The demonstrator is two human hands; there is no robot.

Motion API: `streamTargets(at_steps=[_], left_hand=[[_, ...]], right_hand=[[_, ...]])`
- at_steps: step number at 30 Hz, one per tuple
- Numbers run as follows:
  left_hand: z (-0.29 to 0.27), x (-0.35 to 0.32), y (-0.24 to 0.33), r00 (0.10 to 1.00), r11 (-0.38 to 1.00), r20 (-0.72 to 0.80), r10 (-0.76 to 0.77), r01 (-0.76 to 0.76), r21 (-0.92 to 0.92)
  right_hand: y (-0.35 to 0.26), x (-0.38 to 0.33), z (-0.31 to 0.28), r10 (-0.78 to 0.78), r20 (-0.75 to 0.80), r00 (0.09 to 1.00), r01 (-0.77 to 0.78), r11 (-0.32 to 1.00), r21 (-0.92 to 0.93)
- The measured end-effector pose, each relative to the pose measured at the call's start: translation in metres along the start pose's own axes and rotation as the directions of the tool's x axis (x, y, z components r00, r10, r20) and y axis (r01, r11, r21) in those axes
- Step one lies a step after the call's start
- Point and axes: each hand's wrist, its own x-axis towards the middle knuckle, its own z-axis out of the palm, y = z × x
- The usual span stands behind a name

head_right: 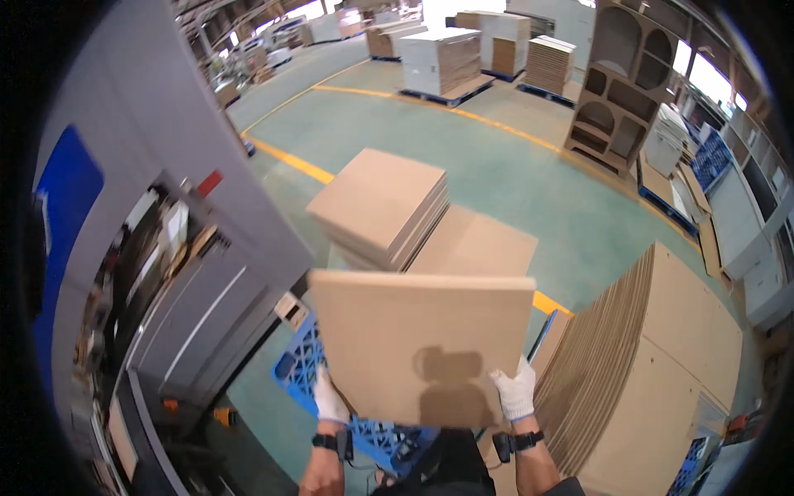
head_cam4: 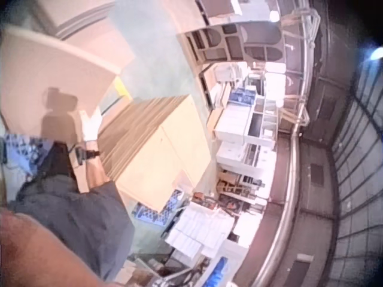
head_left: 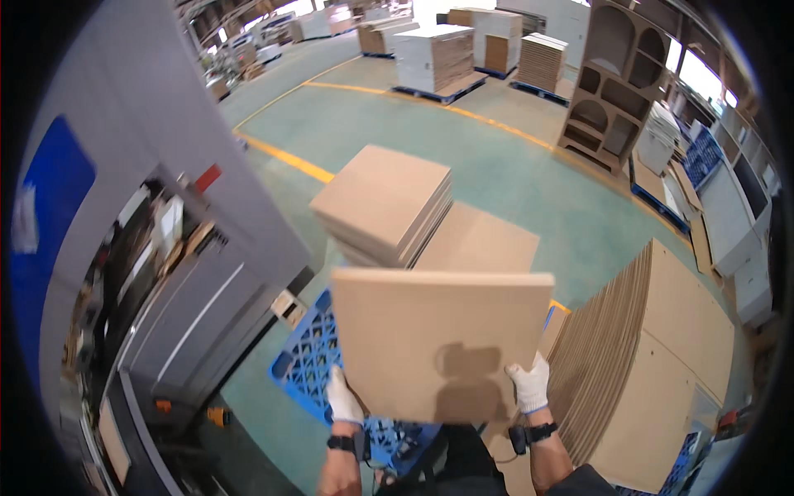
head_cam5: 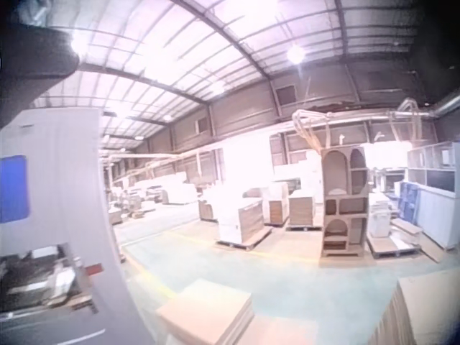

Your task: The person uses an air duster on a wooden board, moves it to a pallet, and then places several boards from the pallet onto a machine's conveyor belt before returning to dust another board.

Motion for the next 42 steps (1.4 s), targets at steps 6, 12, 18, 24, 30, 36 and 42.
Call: streamTargets(at_steps=[6, 12, 18, 24, 30, 36, 42], left_hand=[[-0.083, -0.087, 0.181, 0.692, 0.771, 0.341, 0.636, -0.592, -0.236], [-0.208, -0.191, 0.236, 0.883, 0.914, 0.366, 0.293, -0.146, -0.378], [-0.292, -0.329, 0.218, 0.894, 0.927, 0.272, 0.357, -0.303, -0.221], [-0.365, -0.363, 0.164, 0.939, 0.910, -0.056, 0.338, -0.342, -0.234], [-0.391, -0.406, 0.163, 0.926, 0.896, -0.184, 0.328, -0.367, -0.249], [-0.460, -0.397, 0.221, 0.923, 0.922, -0.161, 0.350, -0.370, -0.113], [-0.555, -0.350, 0.313, 0.921, 0.921, -0.007, 0.388, -0.388, 0.002]], right_hand=[[-0.120, -0.075, 0.068, -0.555, 0.436, 0.708, 0.447, 0.831, 0.331], [-0.159, -0.132, 0.126, -0.826, 0.451, 0.337, 0.808, 0.500, 0.312], [-0.153, -0.182, 0.187, -0.734, 0.637, 0.236, 0.862, 0.460, 0.211], [-0.142, -0.243, 0.200, -0.210, 0.882, 0.421, 0.017, 0.974, 0.224], [-0.071, -0.262, 0.259, -0.064, 0.995, 0.072, -0.634, 0.767, 0.095], [-0.049, -0.295, 0.334, 0.359, 0.902, -0.238, -0.575, 0.697, -0.429], [-0.051, -0.339, 0.450, 0.499, 0.833, -0.238, -0.629, 0.574, -0.524]])
